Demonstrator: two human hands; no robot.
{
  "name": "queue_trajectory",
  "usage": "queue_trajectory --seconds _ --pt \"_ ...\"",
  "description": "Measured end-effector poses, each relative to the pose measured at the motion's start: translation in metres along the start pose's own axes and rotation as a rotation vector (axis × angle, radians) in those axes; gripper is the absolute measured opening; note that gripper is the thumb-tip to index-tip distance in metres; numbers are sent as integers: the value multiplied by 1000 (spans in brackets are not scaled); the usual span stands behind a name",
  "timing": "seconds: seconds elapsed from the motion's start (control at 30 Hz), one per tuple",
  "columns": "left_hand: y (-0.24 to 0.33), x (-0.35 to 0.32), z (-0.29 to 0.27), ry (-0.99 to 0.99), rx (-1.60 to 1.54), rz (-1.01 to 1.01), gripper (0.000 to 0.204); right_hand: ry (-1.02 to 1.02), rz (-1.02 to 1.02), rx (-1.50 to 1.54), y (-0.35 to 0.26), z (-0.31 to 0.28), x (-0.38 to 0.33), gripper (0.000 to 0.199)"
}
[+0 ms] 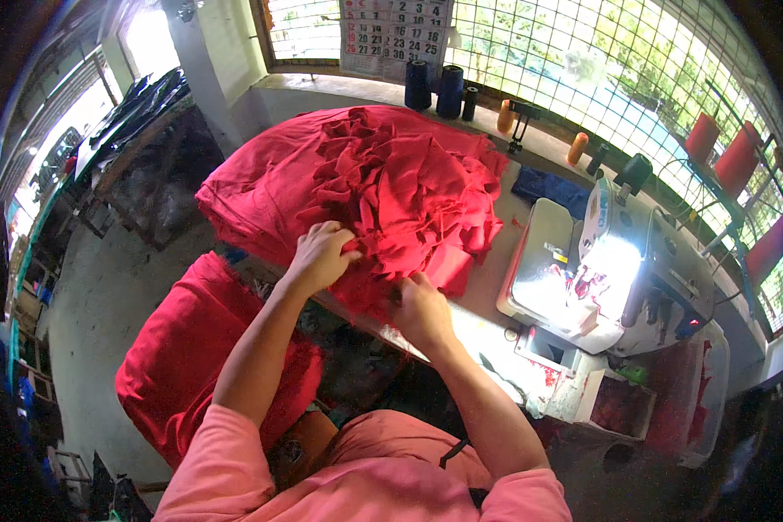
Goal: The person repeatedly picks up red fabric pieces from a pile, trims loose threads or edges using scissors, and places the trimmed pieces into a nearby container. The process is repeated continuously with multiple fabric pieces.
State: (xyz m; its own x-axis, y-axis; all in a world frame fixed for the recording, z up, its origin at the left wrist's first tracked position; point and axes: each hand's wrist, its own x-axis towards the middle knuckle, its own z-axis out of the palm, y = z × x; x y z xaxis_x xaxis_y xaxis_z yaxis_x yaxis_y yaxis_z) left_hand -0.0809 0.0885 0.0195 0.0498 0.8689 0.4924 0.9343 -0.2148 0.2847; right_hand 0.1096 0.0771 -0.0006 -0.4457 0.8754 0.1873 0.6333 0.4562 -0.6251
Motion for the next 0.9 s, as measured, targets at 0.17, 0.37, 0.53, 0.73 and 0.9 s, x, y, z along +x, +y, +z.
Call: queue_trajectory --seconds 0.17,0.37,0.53,0.73,0.9 --pt "19 40 -47 -191 -778 -146 19 43 353 885 -11 -85 -26 26" --pt "66 6 -20 -324 -1424 -342 14 204 447 1215 14 -111 -104 48" --pt "81 -50 17 -576 -1505 -690 25 163 672 1306 54 -90 -148 42" --pt "92 -102 32 -637 -1699 -828 37 249 679 1362 46 -80 -154 10" --pt "112 -139 46 -519 -1754 -845 31 65 636 1465 34 -52 -152 16"
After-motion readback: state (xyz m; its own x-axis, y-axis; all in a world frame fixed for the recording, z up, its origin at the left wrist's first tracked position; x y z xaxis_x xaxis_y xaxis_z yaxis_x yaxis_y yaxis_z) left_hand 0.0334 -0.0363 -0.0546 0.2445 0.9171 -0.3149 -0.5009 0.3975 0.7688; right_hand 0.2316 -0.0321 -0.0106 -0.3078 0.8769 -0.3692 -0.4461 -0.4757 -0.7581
